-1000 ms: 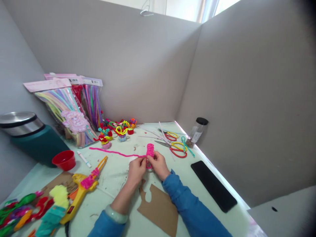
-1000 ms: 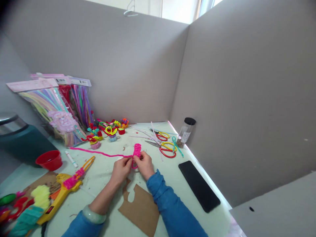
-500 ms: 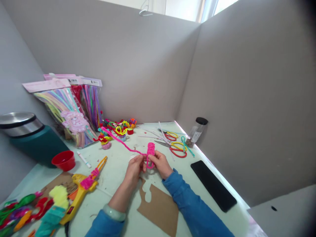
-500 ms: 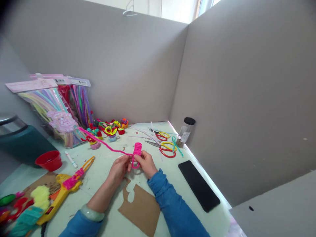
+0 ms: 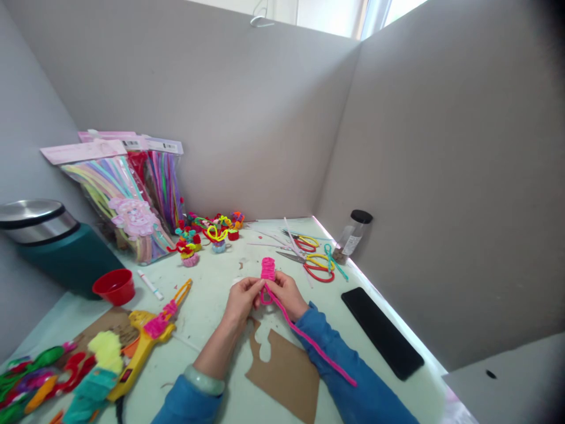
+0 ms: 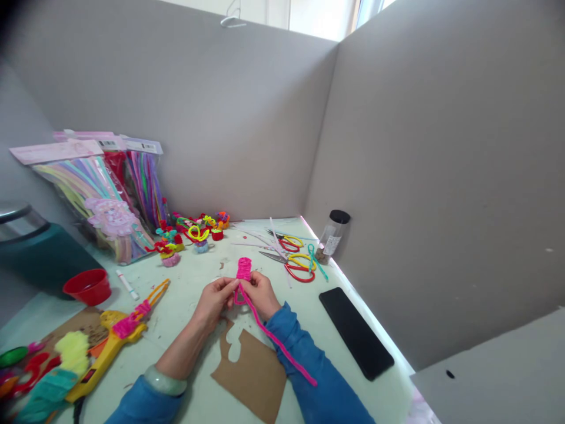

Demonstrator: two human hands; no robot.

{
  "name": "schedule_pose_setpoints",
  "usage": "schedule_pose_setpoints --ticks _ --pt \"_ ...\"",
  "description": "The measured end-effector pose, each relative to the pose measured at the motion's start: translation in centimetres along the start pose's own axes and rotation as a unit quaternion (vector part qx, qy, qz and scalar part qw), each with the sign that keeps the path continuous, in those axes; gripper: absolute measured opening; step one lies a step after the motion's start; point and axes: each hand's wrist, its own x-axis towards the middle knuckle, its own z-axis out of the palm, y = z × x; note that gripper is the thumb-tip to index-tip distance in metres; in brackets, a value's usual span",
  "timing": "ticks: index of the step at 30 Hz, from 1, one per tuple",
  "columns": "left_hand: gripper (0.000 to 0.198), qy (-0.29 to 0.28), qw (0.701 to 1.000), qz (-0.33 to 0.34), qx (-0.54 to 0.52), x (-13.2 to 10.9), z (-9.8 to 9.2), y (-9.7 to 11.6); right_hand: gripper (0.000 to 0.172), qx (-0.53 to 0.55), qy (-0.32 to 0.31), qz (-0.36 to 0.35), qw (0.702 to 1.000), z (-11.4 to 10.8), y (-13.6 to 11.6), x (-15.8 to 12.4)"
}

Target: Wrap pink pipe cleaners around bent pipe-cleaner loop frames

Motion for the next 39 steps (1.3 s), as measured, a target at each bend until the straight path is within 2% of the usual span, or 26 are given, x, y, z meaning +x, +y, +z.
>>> schedule_pose_setpoints --ticks 5,11,17,23,29,34,39 --pt "0.034 0.012 1.000 -0.006 -0.024 0.2 -0.2 -0.3 0.023 0.007 -0.030 0.002 1.000 -0.2 0.0 0.0" --pt "0.032 0.020 0.993 -0.006 -0.118 0.7 -0.8 -0.6 0.021 0.055 -0.085 0.014 0.995 -0.1 -0.3 -0.1" --pt "0.031 0.020 0.988 -0.004 -0.155 0.6 -0.9 -0.4 0.032 0.052 -0.131 -0.022 0.990 -0.1 -0.6 -0.6" --pt "0.033 0.026 0.998 0.008 -0.056 0.4 -0.6 -0.3 0.026 0.028 -0.013 -0.006 0.999 -0.5 0.5 0.2" --pt "0.038 0.034 0.999 0.005 0.016 0.3 -0.4 -0.4 0.026 0.026 0.014 -0.011 1.000 -0.5 0.8 0.5" --pt "0.035 0.024 0.999 0.012 0.019 0.3 -0.4 -0.4 0.025 0.024 0.034 -0.010 0.999 -0.2 0.8 0.5" --pt "0.031 0.020 0.999 0.024 0.040 0.4 -0.4 -0.1 0.025 0.021 0.022 -0.009 0.999 -0.2 1.0 0.6"
